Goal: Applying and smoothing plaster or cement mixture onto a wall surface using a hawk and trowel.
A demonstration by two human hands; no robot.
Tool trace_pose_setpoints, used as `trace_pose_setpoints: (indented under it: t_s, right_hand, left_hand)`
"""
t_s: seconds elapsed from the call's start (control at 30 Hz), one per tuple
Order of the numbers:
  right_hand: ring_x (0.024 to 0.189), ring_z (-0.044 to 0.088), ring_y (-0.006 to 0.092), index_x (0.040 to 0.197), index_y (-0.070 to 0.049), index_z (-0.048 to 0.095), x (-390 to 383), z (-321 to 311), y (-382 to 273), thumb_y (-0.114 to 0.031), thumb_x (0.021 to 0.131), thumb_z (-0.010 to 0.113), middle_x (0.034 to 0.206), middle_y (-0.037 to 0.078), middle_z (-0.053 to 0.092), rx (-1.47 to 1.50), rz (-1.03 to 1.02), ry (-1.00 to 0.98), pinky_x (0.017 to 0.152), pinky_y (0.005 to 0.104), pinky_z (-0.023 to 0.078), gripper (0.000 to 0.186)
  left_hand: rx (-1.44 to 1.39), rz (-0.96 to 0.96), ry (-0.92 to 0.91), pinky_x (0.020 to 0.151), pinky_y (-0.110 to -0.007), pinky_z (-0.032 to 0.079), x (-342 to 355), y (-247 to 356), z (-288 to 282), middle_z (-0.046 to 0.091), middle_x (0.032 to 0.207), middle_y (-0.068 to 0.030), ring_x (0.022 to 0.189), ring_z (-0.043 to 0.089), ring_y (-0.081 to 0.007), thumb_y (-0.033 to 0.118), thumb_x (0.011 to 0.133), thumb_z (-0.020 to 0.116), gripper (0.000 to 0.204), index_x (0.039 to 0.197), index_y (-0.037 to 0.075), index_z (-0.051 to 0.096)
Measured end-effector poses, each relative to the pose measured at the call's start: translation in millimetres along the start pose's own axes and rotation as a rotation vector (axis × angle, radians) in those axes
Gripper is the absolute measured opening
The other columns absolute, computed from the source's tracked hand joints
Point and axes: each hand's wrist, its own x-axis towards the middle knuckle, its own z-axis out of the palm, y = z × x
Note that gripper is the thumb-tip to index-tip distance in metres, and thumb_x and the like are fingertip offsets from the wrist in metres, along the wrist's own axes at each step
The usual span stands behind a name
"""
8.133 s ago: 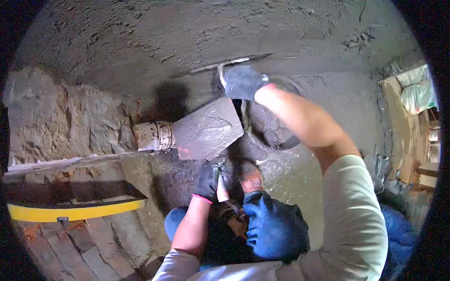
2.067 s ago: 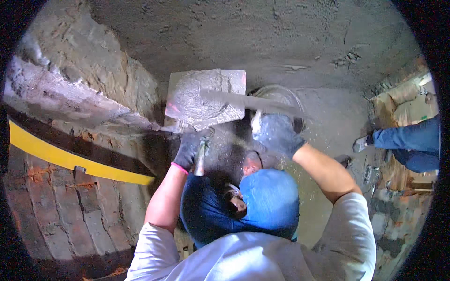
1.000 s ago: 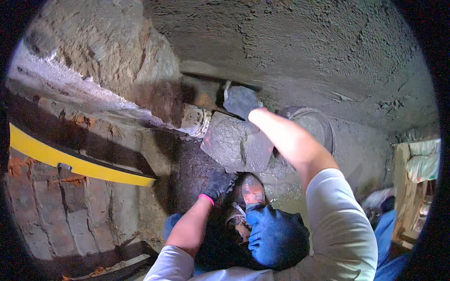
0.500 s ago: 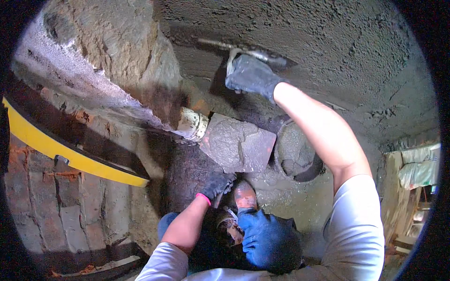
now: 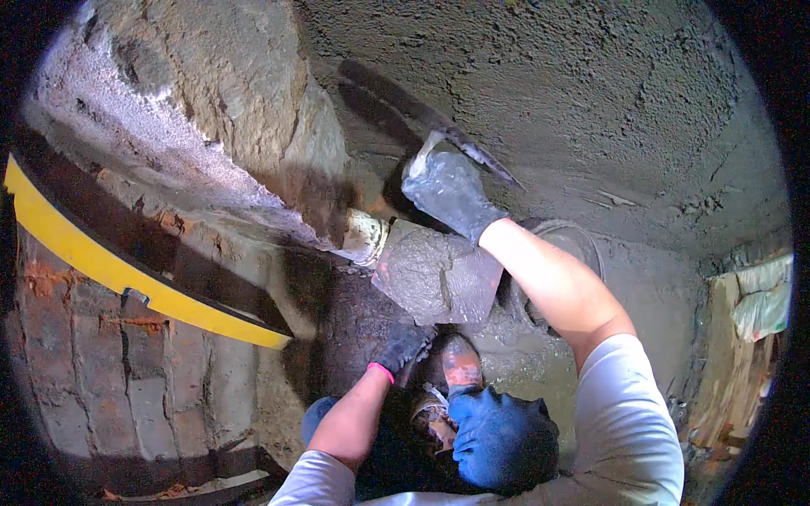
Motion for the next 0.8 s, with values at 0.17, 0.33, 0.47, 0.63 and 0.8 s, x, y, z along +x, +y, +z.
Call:
trace_pose_setpoints:
  t_s: [0.17,0.33,0.47,0.63,0.8]
  right_hand:
    - [0.047,0.059,0.0196,0.073,0.001,0.066,23,-10,5,-0.006,0.07,0.058,0.053,0.01,0.057,0.217,0.146,-0.003,0.036,0.0329,0.043,0.011]
    - [0.043,0.057,0.0199,0.075,0.008,0.065,14,-1,7,-0.005,0.07,0.059,0.054,0.013,0.058,-0.072,-0.212,-0.123,0.033,0.031,0.042,0.015]
    - [0.047,0.06,0.0229,0.077,0.01,0.064,35,-18,28,-0.008,0.073,0.055,0.063,0.021,0.06,0.289,0.153,-0.108,0.037,0.0315,0.045,0.02]
    - [0.063,0.063,0.0322,0.067,0.001,0.065,19,-17,37,-0.02,0.072,0.059,0.069,0.018,0.062,0.075,-0.015,-0.199,0.06,0.0431,0.051,0.022]
    - [0.073,0.063,0.0356,0.07,0.002,0.064,27,-42,44,-0.022,0.073,0.058,0.069,0.021,0.06,0.318,0.194,-0.158,0.063,0.0454,0.051,0.024]
  left_hand:
    - [-0.057,-0.037,-0.124,0.044,-0.03,0.042,11,-18,5,0.061,0.063,-0.0043,0.05,0.055,-0.0138,0.021,0.081,0.065,0.017,0.084,0.003,0.064]
    - [0.072,0.009,-0.086,0.051,-0.034,0.045,23,-32,7,0.061,0.062,-0.0075,0.054,0.058,-0.0194,0.029,0.08,0.062,0.027,0.075,0.003,0.064]
    - [0.119,0.006,-0.125,0.069,-0.042,0.047,25,-41,15,0.065,0.074,-0.0166,0.074,0.063,-0.0277,0.036,0.08,0.058,0.036,0.081,0.001,0.066]
    - [0.248,0.056,-0.169,0.075,-0.044,0.045,23,-27,7,0.065,0.085,-0.022,0.084,0.061,-0.0334,0.039,0.083,0.055,0.039,0.084,0.002,0.065]
    - [0.193,-0.075,-0.295,0.078,-0.045,0.045,11,-6,7,0.065,0.092,-0.0202,0.088,0.06,-0.0352,0.039,0.08,0.057,0.037,0.092,0.006,0.066]
